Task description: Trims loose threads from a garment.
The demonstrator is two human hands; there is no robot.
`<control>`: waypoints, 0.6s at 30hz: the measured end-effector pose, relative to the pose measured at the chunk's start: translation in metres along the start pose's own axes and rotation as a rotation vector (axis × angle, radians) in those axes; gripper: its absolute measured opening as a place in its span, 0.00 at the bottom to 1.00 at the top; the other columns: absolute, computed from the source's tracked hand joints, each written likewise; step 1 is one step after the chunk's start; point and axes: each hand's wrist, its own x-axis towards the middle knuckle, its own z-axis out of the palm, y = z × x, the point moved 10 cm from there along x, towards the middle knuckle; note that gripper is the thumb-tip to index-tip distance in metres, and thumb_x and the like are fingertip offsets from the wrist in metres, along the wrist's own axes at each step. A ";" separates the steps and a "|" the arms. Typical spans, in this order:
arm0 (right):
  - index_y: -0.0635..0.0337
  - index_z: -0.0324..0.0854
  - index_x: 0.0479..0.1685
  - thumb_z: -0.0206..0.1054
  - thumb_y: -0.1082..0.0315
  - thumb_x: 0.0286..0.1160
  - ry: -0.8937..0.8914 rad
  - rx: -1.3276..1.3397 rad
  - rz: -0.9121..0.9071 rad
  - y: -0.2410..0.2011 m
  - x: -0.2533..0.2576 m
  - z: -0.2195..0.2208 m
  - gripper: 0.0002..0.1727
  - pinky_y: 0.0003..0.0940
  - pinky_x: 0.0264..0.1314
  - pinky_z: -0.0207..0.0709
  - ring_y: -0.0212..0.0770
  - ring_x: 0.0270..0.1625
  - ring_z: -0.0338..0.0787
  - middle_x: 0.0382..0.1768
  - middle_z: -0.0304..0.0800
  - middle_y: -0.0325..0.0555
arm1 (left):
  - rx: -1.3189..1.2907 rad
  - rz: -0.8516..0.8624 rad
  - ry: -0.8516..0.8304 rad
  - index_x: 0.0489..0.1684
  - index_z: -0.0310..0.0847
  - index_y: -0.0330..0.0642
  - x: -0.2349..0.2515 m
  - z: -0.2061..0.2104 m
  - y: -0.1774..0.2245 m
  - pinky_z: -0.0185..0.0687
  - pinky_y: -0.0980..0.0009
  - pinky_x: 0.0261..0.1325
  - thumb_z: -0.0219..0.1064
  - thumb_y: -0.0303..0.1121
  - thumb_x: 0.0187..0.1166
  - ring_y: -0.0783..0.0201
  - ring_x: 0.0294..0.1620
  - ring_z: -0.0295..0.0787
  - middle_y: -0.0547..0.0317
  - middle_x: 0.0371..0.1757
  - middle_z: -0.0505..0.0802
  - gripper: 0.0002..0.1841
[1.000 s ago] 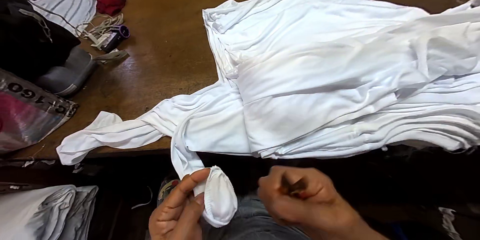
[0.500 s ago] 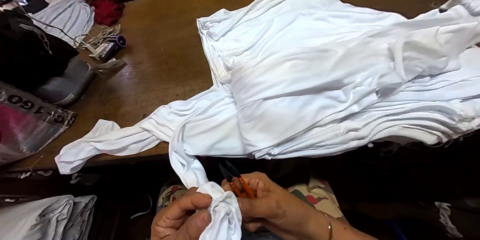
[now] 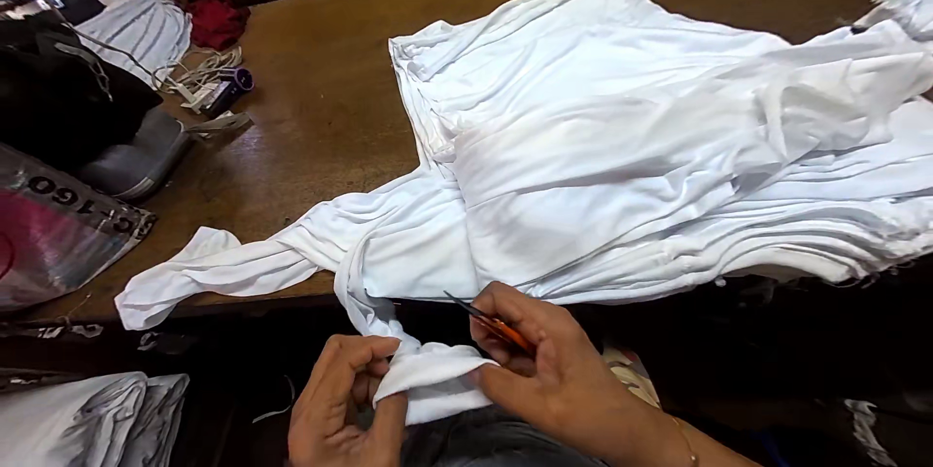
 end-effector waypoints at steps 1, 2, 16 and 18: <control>0.55 0.79 0.42 0.70 0.68 0.68 -0.035 0.013 -0.096 -0.014 -0.002 -0.001 0.07 0.10 0.26 0.65 0.18 0.27 0.72 0.28 0.76 0.31 | -0.061 -0.028 -0.004 0.46 0.88 0.36 0.003 0.004 -0.002 0.89 0.80 0.29 0.73 0.21 0.66 0.74 0.31 0.89 0.60 0.45 0.90 0.11; 0.60 0.80 0.45 0.68 0.69 0.71 -0.058 -0.002 -0.209 -0.029 -0.005 -0.003 0.08 0.11 0.28 0.66 0.19 0.28 0.73 0.30 0.78 0.35 | -0.109 -0.050 -0.008 0.45 0.89 0.35 0.007 0.008 -0.003 0.89 0.79 0.28 0.73 0.21 0.67 0.73 0.30 0.89 0.59 0.45 0.91 0.10; 0.53 0.84 0.34 0.65 0.60 0.83 -0.223 -0.346 -0.251 -0.057 0.017 -0.012 0.11 0.18 0.23 0.70 0.21 0.24 0.76 0.22 0.78 0.30 | -0.478 -0.096 -0.098 0.54 0.90 0.44 0.045 0.015 0.015 0.94 0.66 0.41 0.77 0.38 0.75 0.62 0.35 0.92 0.51 0.49 0.93 0.14; 0.53 0.83 0.31 0.65 0.64 0.81 -0.223 -0.384 -0.269 -0.094 0.054 -0.029 0.09 0.15 0.17 0.64 0.19 0.18 0.71 0.18 0.74 0.26 | -0.447 -0.088 -0.030 0.55 0.90 0.45 0.054 -0.001 0.012 0.94 0.66 0.42 0.76 0.41 0.75 0.62 0.37 0.93 0.52 0.48 0.93 0.15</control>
